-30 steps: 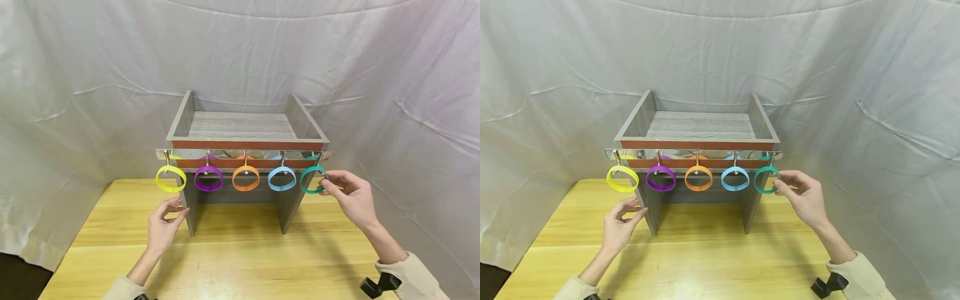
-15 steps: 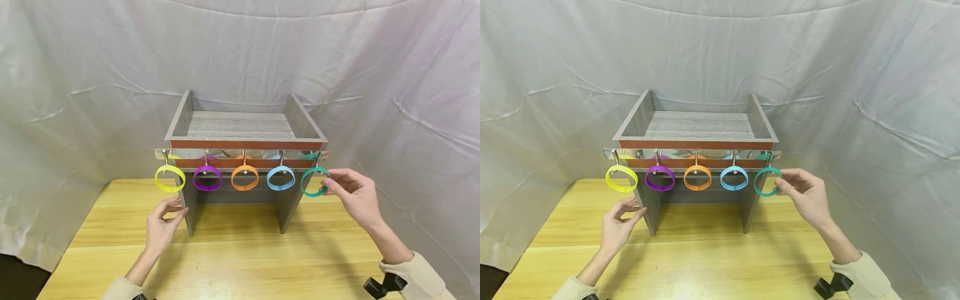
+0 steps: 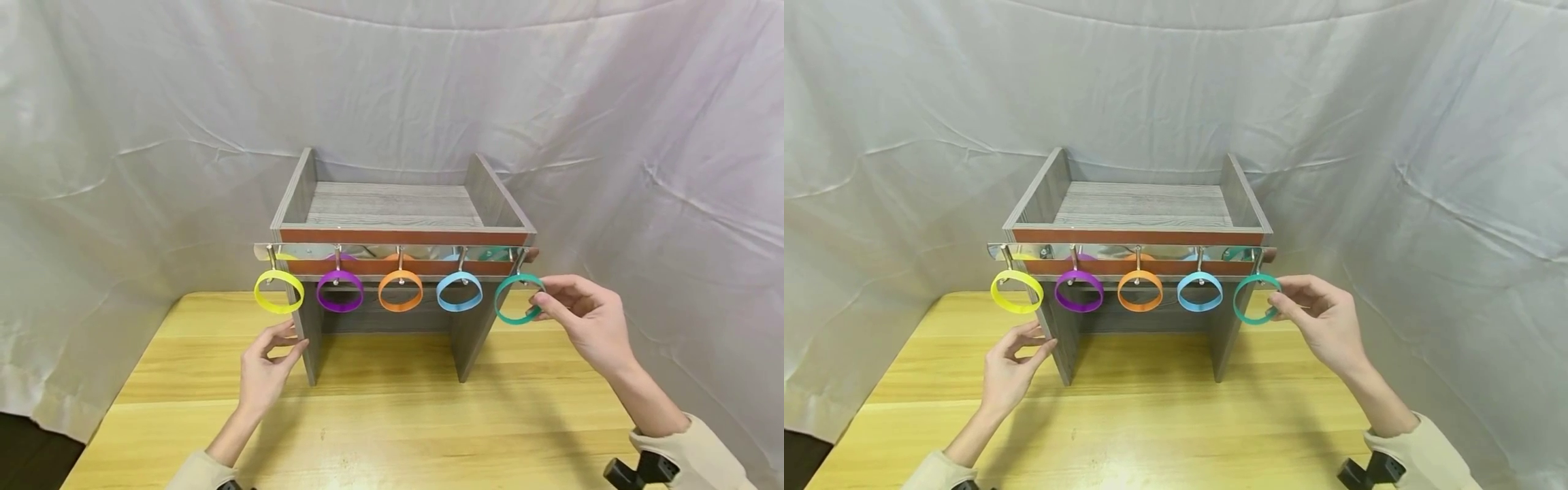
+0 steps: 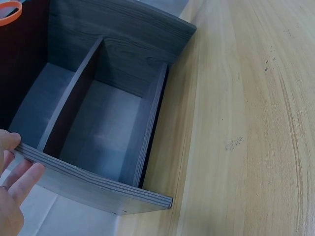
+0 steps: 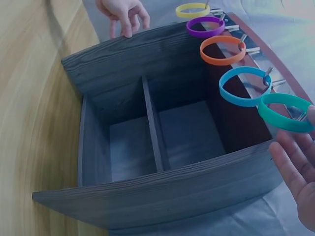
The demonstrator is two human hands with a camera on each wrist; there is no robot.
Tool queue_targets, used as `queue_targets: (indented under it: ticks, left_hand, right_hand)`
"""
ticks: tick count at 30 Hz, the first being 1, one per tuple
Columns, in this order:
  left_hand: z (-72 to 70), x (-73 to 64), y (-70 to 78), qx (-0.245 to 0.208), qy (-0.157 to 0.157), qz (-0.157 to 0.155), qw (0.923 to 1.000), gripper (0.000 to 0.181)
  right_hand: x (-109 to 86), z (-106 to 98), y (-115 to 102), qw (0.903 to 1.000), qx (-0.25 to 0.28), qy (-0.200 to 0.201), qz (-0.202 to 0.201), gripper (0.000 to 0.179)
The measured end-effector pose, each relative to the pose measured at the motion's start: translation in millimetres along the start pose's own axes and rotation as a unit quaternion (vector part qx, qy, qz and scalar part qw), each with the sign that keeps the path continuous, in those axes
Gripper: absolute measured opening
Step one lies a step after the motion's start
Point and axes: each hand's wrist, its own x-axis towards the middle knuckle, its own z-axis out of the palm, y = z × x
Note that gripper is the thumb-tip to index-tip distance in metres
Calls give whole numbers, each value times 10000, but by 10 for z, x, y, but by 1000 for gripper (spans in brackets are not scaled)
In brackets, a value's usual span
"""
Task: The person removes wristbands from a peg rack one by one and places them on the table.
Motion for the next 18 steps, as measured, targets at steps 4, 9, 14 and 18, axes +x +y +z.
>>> queue_targets:
  ticks: [4,9,14,18]
  left_hand:
    - [-3,-2,12,-4,10,-28,10000,42]
    - [-12,-3,9,-21,41,-70,10000,42]
    - [-7,8,19,29,37,-61,10000,43]
    - [-2,10,24,51,32,-64,10000,42]
  right_hand:
    - [-20,-9,-41,10000,30,-44,7,27]
    - [-79,-35,-76,9997,141,-102,164,29]
    - [-206,-105,-78,9990,29,-83,432,28]
    - [-331,-145,-40,9979,62,-73,636,30]
